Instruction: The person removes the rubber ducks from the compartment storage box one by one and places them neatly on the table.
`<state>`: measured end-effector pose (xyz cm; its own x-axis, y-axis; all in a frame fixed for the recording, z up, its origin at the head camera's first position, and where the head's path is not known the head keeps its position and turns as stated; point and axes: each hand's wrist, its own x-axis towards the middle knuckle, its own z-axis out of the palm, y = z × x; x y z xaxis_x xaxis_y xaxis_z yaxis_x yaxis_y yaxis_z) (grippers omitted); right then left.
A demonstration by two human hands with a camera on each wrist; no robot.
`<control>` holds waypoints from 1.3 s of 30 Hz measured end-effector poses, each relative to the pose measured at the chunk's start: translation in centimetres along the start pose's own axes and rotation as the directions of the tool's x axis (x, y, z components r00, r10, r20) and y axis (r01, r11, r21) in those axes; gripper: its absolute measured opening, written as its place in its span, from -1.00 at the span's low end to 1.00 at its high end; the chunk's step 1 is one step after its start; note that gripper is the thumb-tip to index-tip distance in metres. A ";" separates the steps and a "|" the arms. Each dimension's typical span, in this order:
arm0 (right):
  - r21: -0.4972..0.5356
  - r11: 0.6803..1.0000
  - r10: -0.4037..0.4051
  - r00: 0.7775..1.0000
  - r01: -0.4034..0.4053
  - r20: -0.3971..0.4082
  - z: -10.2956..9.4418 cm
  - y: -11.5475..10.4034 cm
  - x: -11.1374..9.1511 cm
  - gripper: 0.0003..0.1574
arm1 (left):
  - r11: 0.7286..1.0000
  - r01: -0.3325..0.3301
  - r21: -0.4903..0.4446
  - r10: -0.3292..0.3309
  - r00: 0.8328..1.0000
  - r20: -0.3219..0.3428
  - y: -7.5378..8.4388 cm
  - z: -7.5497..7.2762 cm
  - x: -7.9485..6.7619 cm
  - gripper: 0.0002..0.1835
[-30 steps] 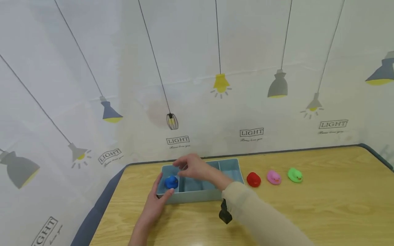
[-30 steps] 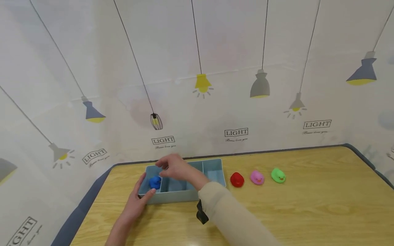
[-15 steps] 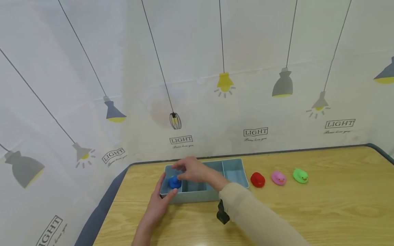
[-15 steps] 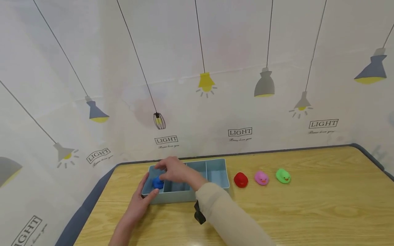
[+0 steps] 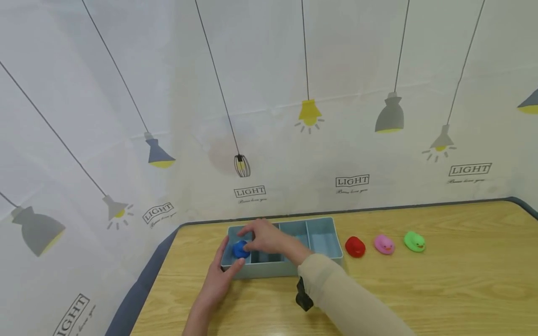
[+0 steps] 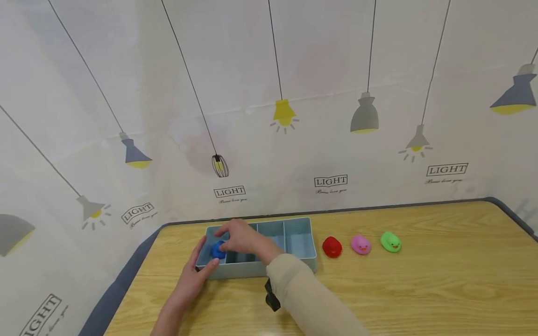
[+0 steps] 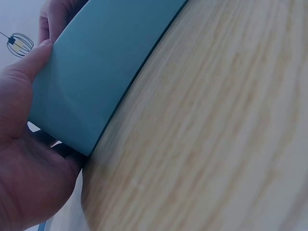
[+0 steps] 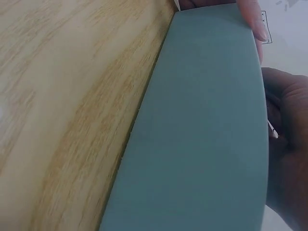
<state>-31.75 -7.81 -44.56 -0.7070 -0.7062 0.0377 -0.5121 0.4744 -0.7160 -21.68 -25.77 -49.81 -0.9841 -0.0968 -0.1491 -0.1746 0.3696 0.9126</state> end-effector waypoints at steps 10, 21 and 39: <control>0.008 0.998 0.054 0.999 -0.054 0.006 0.6 -0.4 0.3 -0.52 | 1.000 -0.013 0.008 0.013 1.000 0.002 0.2 0.0 -0.3 -0.05; -0.033 0.997 0.064 0.998 -0.065 -0.023 1.0 -0.6 0.4 -0.54 | 1.000 -0.013 -0.010 0.013 1.000 0.002 0.2 0.1 -0.3 -0.02; 0.039 0.987 0.161 0.981 -0.157 -0.108 2.1 -1.2 0.6 -0.55 | 1.000 -0.006 -0.012 0.006 1.000 0.002 0.5 -0.1 -0.4 -0.05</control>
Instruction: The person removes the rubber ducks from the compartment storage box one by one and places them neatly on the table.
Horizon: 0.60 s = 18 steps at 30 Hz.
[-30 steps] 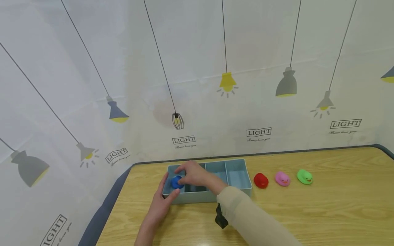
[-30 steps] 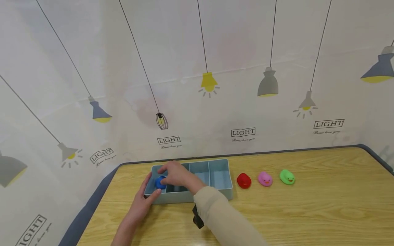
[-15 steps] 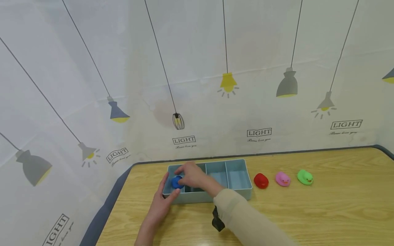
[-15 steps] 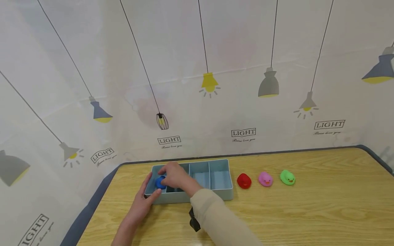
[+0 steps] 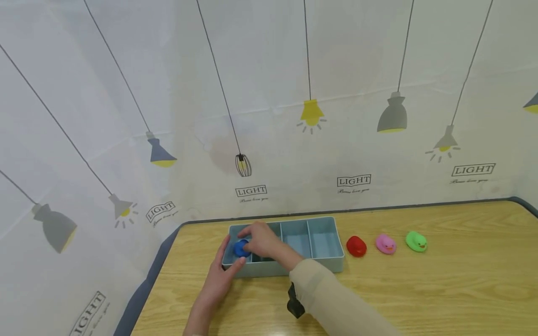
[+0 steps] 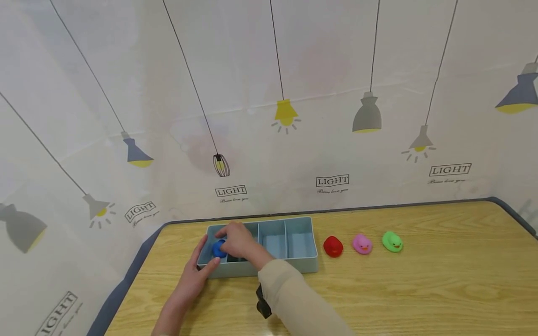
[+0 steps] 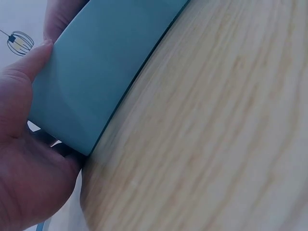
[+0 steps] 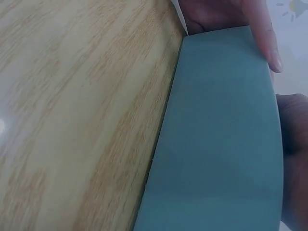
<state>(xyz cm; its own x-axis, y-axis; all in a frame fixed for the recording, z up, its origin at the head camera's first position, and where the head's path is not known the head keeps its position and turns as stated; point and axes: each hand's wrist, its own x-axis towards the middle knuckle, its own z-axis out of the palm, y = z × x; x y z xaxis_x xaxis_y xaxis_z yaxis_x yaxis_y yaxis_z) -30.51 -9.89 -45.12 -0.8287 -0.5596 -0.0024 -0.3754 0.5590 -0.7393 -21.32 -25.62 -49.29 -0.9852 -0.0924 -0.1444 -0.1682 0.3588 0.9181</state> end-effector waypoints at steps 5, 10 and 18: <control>-0.005 1.000 0.006 1.000 -0.006 -0.008 0.1 -0.2 0.0 -0.56 | 1.000 -0.001 0.002 0.001 1.000 0.000 0.0 -0.2 0.0 -0.07; 0.002 1.000 0.018 1.000 -0.018 -0.005 0.4 -0.1 0.1 -0.57 | 1.000 0.002 0.005 -0.002 1.000 -0.001 -0.1 -0.2 0.0 -0.08; -0.077 0.997 0.024 1.000 -0.026 -0.017 0.7 0.0 0.6 -0.57 | 1.000 -0.010 -0.008 0.010 1.000 0.005 -0.2 0.0 0.1 -0.09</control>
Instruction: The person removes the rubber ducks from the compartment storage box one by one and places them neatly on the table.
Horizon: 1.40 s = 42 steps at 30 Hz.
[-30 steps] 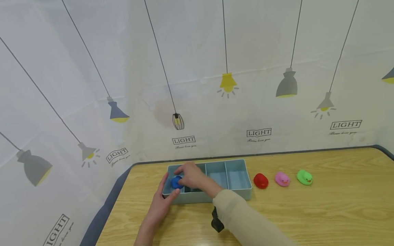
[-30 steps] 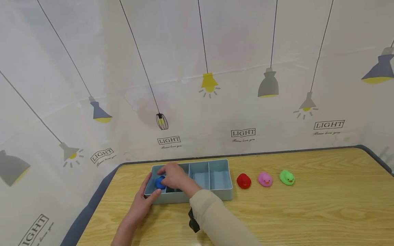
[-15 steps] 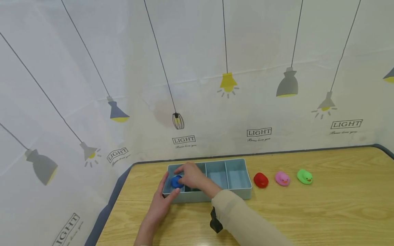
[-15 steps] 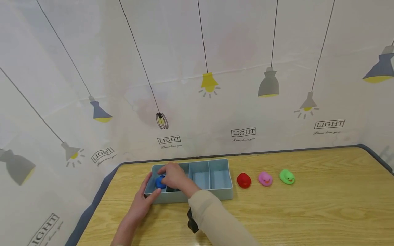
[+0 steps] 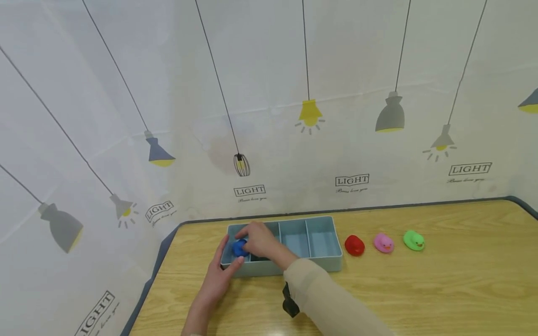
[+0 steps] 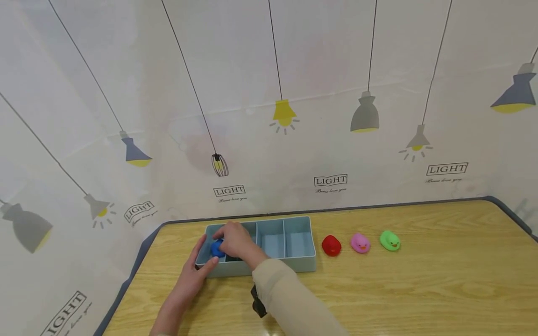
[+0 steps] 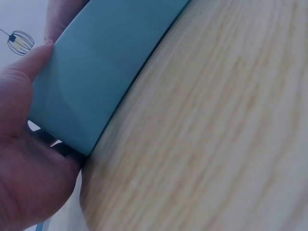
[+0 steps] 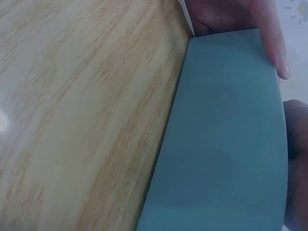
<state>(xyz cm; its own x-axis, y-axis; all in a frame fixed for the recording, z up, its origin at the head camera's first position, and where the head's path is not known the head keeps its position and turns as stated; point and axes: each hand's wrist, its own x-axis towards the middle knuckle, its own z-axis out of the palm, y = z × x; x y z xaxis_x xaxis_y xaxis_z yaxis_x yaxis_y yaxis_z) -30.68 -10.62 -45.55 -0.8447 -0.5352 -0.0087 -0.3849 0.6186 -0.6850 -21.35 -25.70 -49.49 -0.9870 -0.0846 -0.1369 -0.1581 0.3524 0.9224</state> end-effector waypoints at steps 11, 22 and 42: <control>0.020 0.999 -0.038 0.999 0.038 -0.009 0.2 0.2 -0.1 -0.68 | 0.998 -0.060 0.000 0.060 0.998 -0.004 -0.3 0.0 0.0 -0.08; 0.031 0.997 -0.066 0.998 0.066 0.013 0.1 0.5 -0.2 -0.65 | 0.999 -0.044 -0.019 0.044 0.999 0.013 -0.2 -0.1 -0.2 -0.06; 0.181 0.973 -0.120 0.984 0.143 -0.134 -2.1 0.4 -1.7 -0.63 | 0.999 -0.026 -0.030 0.026 1.000 -0.002 -0.2 0.1 -0.1 -0.09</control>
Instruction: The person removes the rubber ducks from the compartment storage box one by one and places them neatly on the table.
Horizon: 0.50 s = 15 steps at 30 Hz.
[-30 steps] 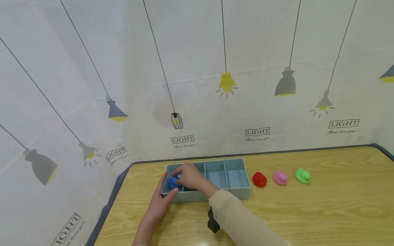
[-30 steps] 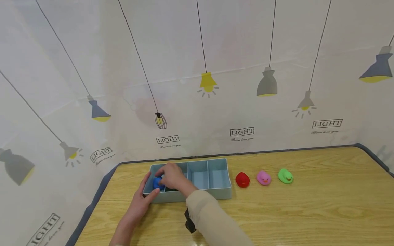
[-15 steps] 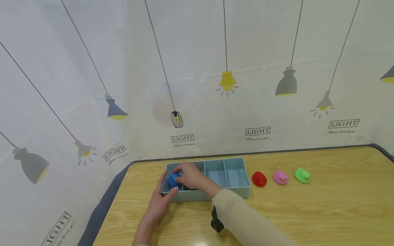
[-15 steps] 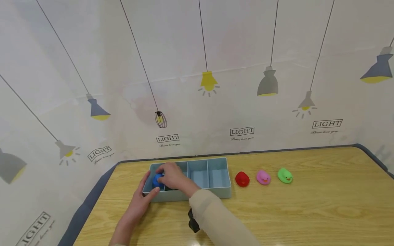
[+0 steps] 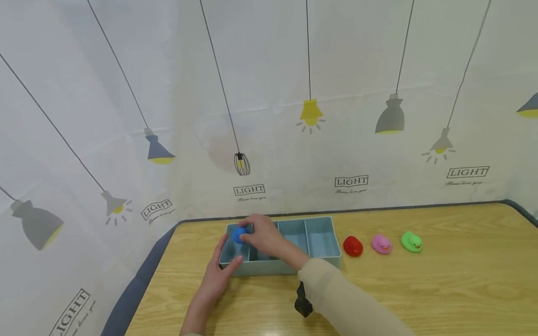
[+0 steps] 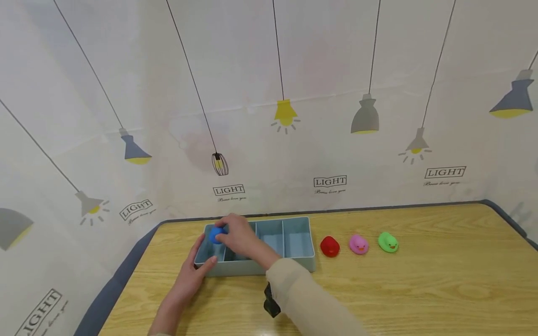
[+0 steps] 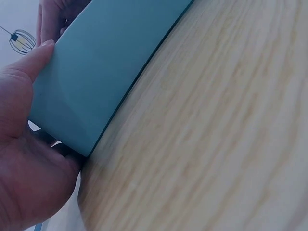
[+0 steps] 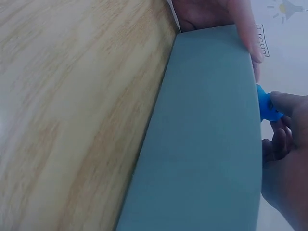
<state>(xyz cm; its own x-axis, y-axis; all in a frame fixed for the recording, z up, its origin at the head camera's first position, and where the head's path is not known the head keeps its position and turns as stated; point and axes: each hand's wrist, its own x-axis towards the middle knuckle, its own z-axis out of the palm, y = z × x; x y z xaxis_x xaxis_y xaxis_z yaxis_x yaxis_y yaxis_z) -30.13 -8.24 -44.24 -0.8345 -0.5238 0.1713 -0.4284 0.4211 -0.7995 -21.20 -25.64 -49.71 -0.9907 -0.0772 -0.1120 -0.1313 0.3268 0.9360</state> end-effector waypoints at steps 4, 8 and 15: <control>0.011 1.000 -0.017 0.999 0.018 -0.028 -0.6 -0.2 -0.2 -0.63 | 1.000 0.007 0.017 -0.006 1.000 -0.009 0.1 0.0 0.0 -0.09; 0.027 0.999 -0.032 0.999 0.033 -0.040 -1.2 -0.3 -0.5 -0.62 | 0.999 0.018 0.029 -0.017 1.000 -0.016 0.2 0.0 -0.1 -0.09; 0.017 0.998 -0.065 0.997 0.066 -0.037 -3.3 -0.2 -1.4 -0.65 | 0.999 0.034 0.027 -0.034 0.999 -0.010 0.0 0.1 0.1 -0.02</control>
<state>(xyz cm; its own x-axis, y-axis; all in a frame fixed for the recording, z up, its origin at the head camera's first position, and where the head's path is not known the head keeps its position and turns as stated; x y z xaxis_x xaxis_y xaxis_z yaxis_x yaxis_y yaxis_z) -30.06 -5.15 -42.41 -0.8170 -0.5225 0.2441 -0.4765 0.3732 -0.7961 -21.31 -25.59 -49.73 -0.9853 -0.0975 -0.1403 -0.1659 0.3495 0.9221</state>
